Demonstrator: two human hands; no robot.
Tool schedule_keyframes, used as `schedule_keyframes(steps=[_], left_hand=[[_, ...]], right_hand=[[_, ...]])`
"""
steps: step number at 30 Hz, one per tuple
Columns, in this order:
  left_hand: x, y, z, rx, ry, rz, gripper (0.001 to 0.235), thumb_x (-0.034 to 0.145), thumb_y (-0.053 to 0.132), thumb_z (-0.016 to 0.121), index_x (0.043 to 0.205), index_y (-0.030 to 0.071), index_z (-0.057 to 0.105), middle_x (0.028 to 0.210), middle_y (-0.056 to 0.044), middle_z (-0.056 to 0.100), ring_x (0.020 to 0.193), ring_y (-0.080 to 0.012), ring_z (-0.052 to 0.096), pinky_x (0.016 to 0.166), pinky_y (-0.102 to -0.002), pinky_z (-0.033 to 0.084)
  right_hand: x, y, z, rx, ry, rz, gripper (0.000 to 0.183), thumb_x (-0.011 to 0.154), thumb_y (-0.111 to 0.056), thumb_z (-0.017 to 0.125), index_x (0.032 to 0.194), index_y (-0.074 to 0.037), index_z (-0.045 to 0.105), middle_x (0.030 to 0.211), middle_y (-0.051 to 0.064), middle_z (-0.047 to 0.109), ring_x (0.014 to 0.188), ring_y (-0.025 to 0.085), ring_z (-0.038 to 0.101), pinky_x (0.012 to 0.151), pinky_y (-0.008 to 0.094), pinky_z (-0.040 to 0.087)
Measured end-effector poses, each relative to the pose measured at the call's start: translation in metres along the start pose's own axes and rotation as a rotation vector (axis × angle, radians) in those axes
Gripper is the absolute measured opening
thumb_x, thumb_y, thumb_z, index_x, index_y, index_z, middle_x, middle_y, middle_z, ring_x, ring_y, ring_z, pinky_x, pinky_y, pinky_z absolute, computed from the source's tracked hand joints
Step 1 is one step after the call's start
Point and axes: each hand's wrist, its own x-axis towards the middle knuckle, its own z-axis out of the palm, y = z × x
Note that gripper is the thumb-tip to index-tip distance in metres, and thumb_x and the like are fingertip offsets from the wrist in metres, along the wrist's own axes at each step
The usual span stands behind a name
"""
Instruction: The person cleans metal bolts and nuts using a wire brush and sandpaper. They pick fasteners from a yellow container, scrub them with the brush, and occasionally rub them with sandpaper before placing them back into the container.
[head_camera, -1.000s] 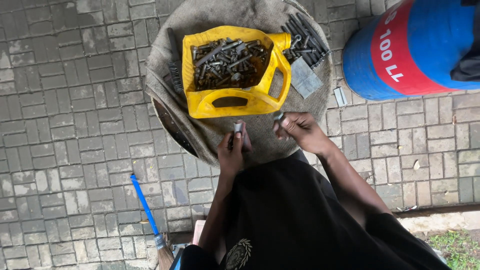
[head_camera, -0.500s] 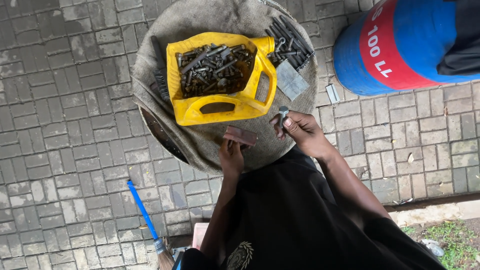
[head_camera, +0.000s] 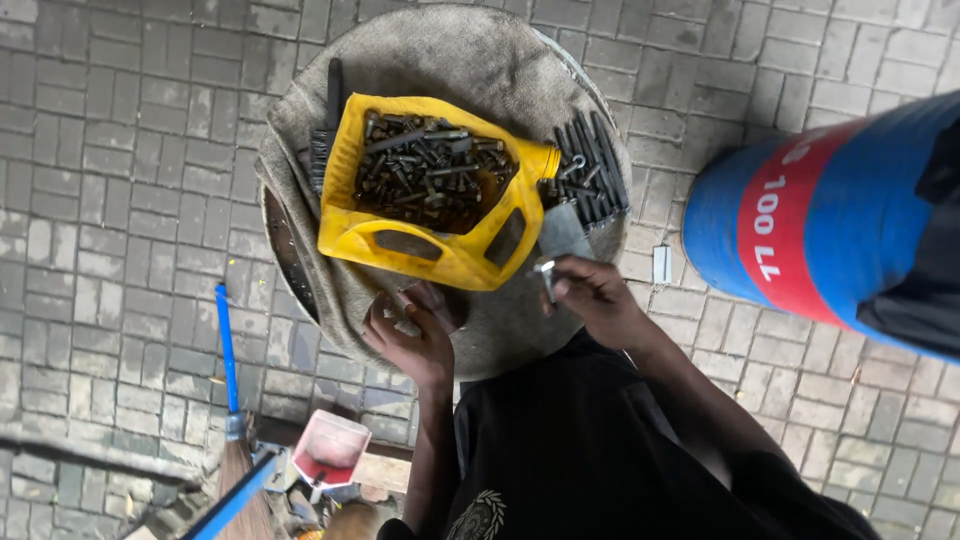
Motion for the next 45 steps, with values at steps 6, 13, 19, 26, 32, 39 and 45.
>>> schedule_keyframes(steps=[6, 13, 19, 26, 32, 39, 45], left_hand=[[0.003, 0.121, 0.003, -0.612, -0.320, 0.012, 0.026, 0.104, 0.018, 0.050, 0.103, 0.002, 0.070, 0.088, -0.012, 0.066, 0.076, -0.0259, 0.064, 0.073, -0.035, 0.049], [0.007, 0.191, 0.009, -0.787, -0.519, 0.098, 0.008, 0.095, 0.003, 0.070, 0.096, 0.001, 0.078, 0.090, -0.012, 0.070, 0.073, -0.0236, 0.069, 0.064, -0.032, 0.055], [0.012, 0.179, 0.000, -0.885, -0.522, -0.026, 0.021, 0.096, 0.004, 0.068, 0.115, -0.002, 0.075, 0.094, -0.014, 0.067, 0.079, -0.0185, 0.063, 0.071, -0.035, 0.055], [0.021, 0.168, -0.009, -0.833, -0.476, -0.045, 0.018, 0.095, 0.002, 0.071, 0.112, -0.002, 0.075, 0.094, -0.016, 0.071, 0.072, -0.0180, 0.063, 0.066, -0.034, 0.053], [0.017, 0.175, 0.003, -0.850, -0.306, -0.078, 0.024, 0.087, 0.002, 0.080, 0.110, 0.000, 0.076, 0.094, -0.016, 0.074, 0.071, -0.0203, 0.066, 0.067, -0.035, 0.055], [0.007, 0.232, 0.021, -0.711, 0.009, -0.099, 0.023, 0.086, 0.002, 0.082, 0.108, 0.003, 0.079, 0.096, -0.015, 0.073, 0.083, -0.0264, 0.071, 0.072, -0.038, 0.058], [-0.006, 0.264, 0.044, -0.711, 0.210, -0.157, 0.018, 0.085, 0.003, 0.083, 0.102, 0.002, 0.079, 0.094, -0.017, 0.074, 0.087, -0.0312, 0.073, 0.072, -0.038, 0.058]], right_hand=[[0.002, -0.018, -0.039, -0.097, -0.278, 0.242, 0.016, 0.102, -0.009, 0.060, 0.102, 0.004, 0.069, 0.071, 0.012, 0.067, 0.067, 0.016, 0.058, 0.067, 0.033, 0.049], [0.000, -0.012, -0.076, 0.043, -0.394, 0.324, 0.016, 0.104, -0.007, 0.059, 0.110, 0.001, 0.071, 0.071, 0.005, 0.063, 0.071, 0.012, 0.056, 0.074, 0.035, 0.049], [0.024, -0.013, -0.071, 0.013, -0.499, 0.316, 0.027, 0.105, -0.006, 0.051, 0.122, 0.008, 0.067, 0.073, 0.012, 0.064, 0.070, 0.019, 0.056, 0.073, 0.043, 0.050], [0.042, -0.011, -0.057, 0.024, -0.519, 0.310, 0.023, 0.107, -0.004, 0.049, 0.111, 0.006, 0.069, 0.065, 0.007, 0.051, 0.065, 0.016, 0.050, 0.072, 0.041, 0.052], [0.064, 0.002, -0.079, 0.212, -0.592, 0.515, 0.023, 0.106, 0.000, 0.048, 0.114, 0.012, 0.066, 0.069, 0.004, 0.049, 0.069, 0.015, 0.050, 0.076, 0.041, 0.053], [0.116, -0.025, -0.113, 0.337, -0.771, 0.814, 0.021, 0.104, -0.001, 0.045, 0.114, 0.011, 0.060, 0.071, 0.011, 0.051, 0.072, 0.023, 0.057, 0.078, 0.043, 0.053], [0.147, -0.040, -0.129, 0.274, -0.935, 0.902, 0.026, 0.103, -0.003, 0.046, 0.114, 0.014, 0.061, 0.069, 0.016, 0.054, 0.070, 0.022, 0.058, 0.076, 0.041, 0.055]])
